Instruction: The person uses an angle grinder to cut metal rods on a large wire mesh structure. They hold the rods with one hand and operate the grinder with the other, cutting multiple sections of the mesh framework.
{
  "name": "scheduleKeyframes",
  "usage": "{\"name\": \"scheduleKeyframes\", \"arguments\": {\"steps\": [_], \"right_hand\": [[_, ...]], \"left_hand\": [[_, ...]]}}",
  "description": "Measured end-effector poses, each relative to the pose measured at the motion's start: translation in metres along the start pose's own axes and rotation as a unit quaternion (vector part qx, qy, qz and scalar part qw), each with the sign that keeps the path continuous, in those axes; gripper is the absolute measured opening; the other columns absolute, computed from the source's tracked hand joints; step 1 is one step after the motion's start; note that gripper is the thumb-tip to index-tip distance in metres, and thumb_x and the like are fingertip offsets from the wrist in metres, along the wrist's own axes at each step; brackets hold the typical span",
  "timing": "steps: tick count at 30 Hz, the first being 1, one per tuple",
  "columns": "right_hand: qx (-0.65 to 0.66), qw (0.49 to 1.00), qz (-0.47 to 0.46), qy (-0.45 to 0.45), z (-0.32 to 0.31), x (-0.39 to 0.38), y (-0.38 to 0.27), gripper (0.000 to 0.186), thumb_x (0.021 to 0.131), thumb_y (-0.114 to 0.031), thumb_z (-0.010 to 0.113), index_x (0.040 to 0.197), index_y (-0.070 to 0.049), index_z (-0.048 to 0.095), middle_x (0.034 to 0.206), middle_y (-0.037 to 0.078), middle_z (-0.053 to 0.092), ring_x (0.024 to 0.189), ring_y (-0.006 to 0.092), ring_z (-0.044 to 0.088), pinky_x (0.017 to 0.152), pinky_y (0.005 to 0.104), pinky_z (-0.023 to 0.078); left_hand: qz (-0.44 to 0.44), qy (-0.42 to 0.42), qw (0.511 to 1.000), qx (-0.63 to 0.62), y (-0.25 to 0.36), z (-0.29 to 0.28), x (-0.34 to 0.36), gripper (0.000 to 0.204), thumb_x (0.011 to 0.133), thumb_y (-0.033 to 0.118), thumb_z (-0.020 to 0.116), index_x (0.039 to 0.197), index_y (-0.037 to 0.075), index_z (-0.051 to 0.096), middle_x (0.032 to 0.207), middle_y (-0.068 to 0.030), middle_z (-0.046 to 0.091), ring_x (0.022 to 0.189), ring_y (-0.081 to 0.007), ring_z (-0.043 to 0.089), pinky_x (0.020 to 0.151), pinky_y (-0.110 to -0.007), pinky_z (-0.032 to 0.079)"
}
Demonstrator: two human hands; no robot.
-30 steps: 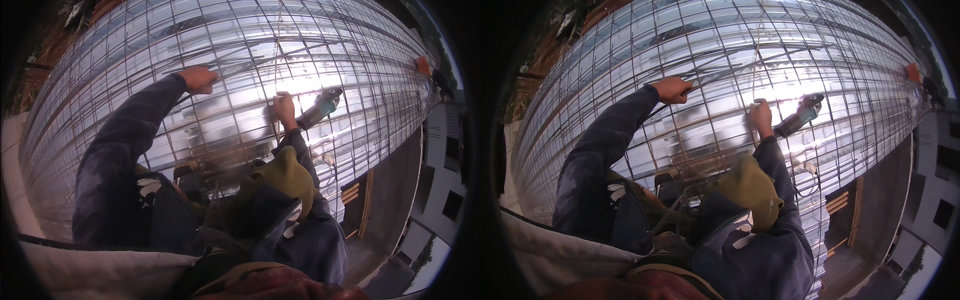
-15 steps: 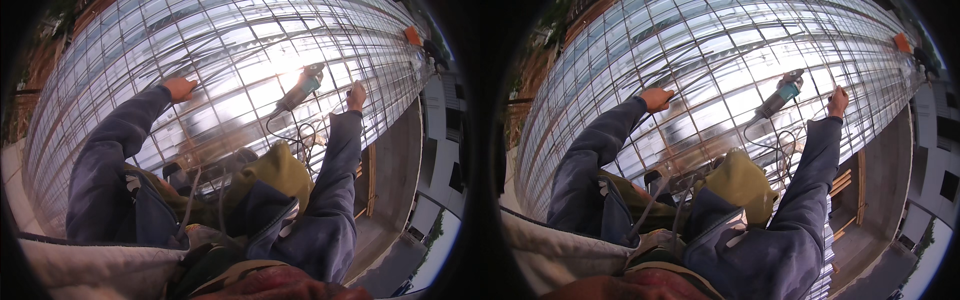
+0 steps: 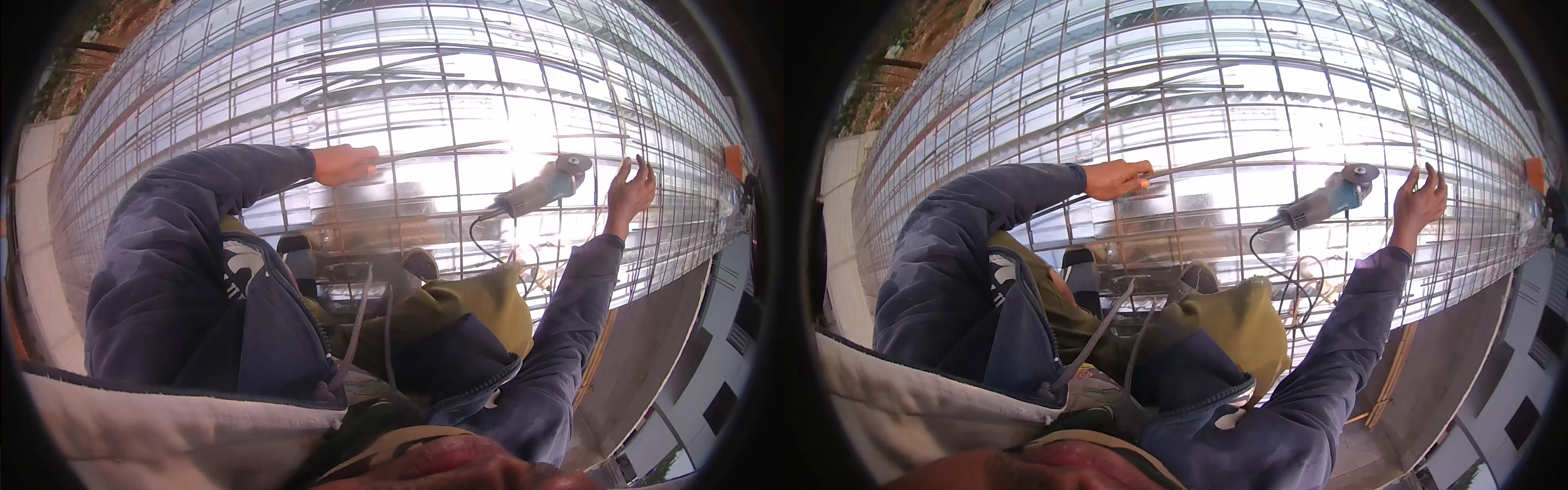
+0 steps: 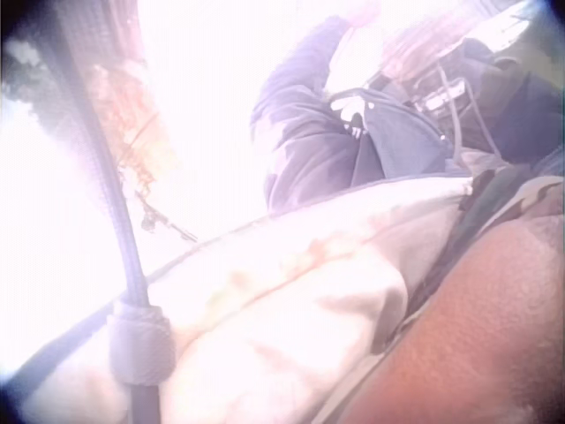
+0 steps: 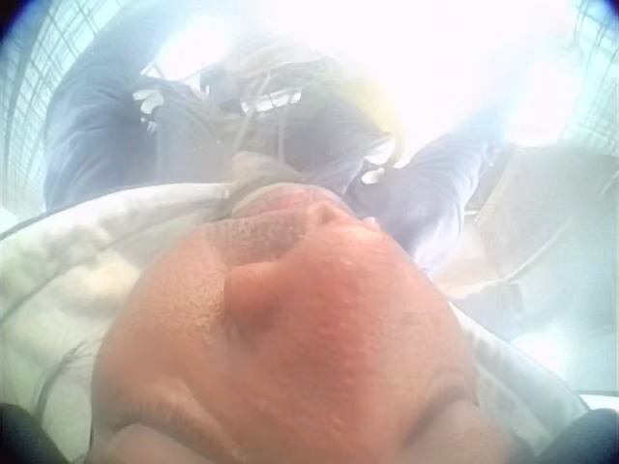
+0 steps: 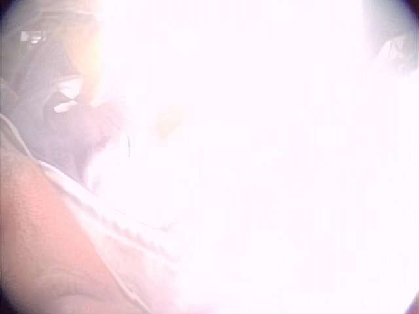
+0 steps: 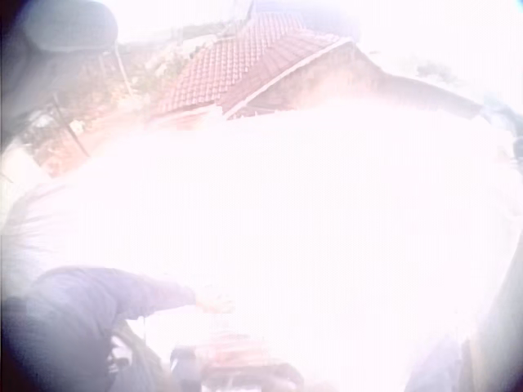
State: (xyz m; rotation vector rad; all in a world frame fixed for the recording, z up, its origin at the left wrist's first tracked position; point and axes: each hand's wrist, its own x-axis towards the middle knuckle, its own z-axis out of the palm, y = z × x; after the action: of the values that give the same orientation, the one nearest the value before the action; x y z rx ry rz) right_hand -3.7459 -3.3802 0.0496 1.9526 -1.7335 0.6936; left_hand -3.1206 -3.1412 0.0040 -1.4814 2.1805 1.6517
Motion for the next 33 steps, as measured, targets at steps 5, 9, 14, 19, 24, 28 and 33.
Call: {"name": "scheduleKeyframes", "arguments": {"steps": [5, 9, 14, 19, 24, 28, 33], "right_hand": [[0.109, 0.916, -0.349, -0.163, -0.044, -0.054, -0.173, 0.041, 0.103, -0.038, 0.071, 0.134, -0.011, 0.064, 0.137, 0.012, 0.06, 0.139, 0.0383, 0.047, 0.12, 0.0643, 0.023], [0.151, 0.9, -0.396, -0.095, 0.003, -0.029, -0.14, 0.046, 0.103, -0.042, 0.071, 0.088, -0.002, 0.055, 0.083, 0.017, 0.055, 0.082, 0.0409, 0.057, 0.074, 0.0537, 0.045], [0.196, 0.89, -0.392, -0.123, -0.075, 0.0, -0.228, 0.049, 0.103, -0.045, 0.071, 0.088, -0.002, 0.056, 0.082, 0.016, 0.056, 0.08, 0.0401, 0.058, 0.072, 0.0522, 0.045], [0.177, 0.9, -0.371, -0.143, -0.087, -0.001, -0.226, 0.049, 0.103, -0.046, 0.072, 0.086, -0.003, 0.056, 0.081, 0.015, 0.056, 0.079, 0.0391, 0.058, 0.072, 0.0515, 0.045], [0.172, 0.9, -0.365, -0.166, -0.093, -0.024, -0.233, 0.05, 0.102, -0.047, 0.072, 0.085, -0.004, 0.056, 0.079, 0.014, 0.056, 0.078, 0.0381, 0.059, 0.071, 0.0509, 0.046], [0.151, 0.903, -0.364, -0.173, -0.112, -0.026, -0.231, 0.051, 0.102, -0.048, 0.073, 0.084, -0.004, 0.056, 0.078, 0.013, 0.056, 0.077, 0.0373, 0.059, 0.071, 0.0504, 0.046], [0.134, 0.904, -0.367, -0.172, -0.126, -0.013, -0.241, 0.051, 0.101, -0.049, 0.074, 0.082, -0.005, 0.056, 0.077, 0.012, 0.056, 0.076, 0.0363, 0.059, 0.07, 0.0497, 0.046]], "left_hand": [[-0.026, 0.059, 0.996, -0.061, 0.044, 0.007, -0.041, 0.049, 0.116, 0.048, 0.045, 0.136, 0.006, 0.059, 0.112, -0.025, 0.073, 0.105, -0.0426, 0.069, 0.092, -0.054, 0.05], [0.047, 0.106, 0.989, -0.094, 0.045, 0.005, -0.021, 0.049, 0.116, 0.046, 0.045, 0.124, 0.004, 0.071, 0.113, -0.0198, 0.075, 0.107, -0.0405, 0.071, 0.096, -0.051, 0.052], [0.036, 0.211, 0.976, -0.039, 0.069, -0.012, -0.069, 0.047, 0.114, 0.044, 0.051, 0.115, 0.003, 0.074, 0.108, -0.0189, 0.077, 0.105, -0.0386, 0.072, 0.092, -0.049, 0.054], [-0.056, 0.074, 0.996, 0.006, 0.065, -0.02, -0.087, 0.061, 0.113, 0.058, 0.048, 0.115, 0.002, 0.072, 0.106, -0.0218, 0.075, 0.106, -0.0411, 0.071, 0.094, -0.051, 0.053], [-0.032, 0.127, 0.991, -0.008, 0.014, 0.022, -0.103, 0.059, 0.117, 0.052, 0.042, 0.109, 0.0, 0.071, 0.099, -0.0244, 0.073, 0.1, -0.0452, 0.069, 0.091, -0.054, 0.053], [0.015, 0.183, 0.982, 0.041, 0.043, 0.008, -0.095, 0.055, 0.118, 0.047, 0.042, 0.102, 0.002, 0.07, 0.092, -0.0233, 0.072, 0.093, -0.0459, 0.068, 0.085, -0.055, 0.054], [0.015, 0.219, 0.975, 0.022, 0.059, -0.008, -0.099, 0.056, 0.117, 0.048, 0.043, 0.104, 0.001, 0.073, 0.094, -0.0219, 0.074, 0.092, -0.0425, 0.069, 0.085, -0.053, 0.053]]}}
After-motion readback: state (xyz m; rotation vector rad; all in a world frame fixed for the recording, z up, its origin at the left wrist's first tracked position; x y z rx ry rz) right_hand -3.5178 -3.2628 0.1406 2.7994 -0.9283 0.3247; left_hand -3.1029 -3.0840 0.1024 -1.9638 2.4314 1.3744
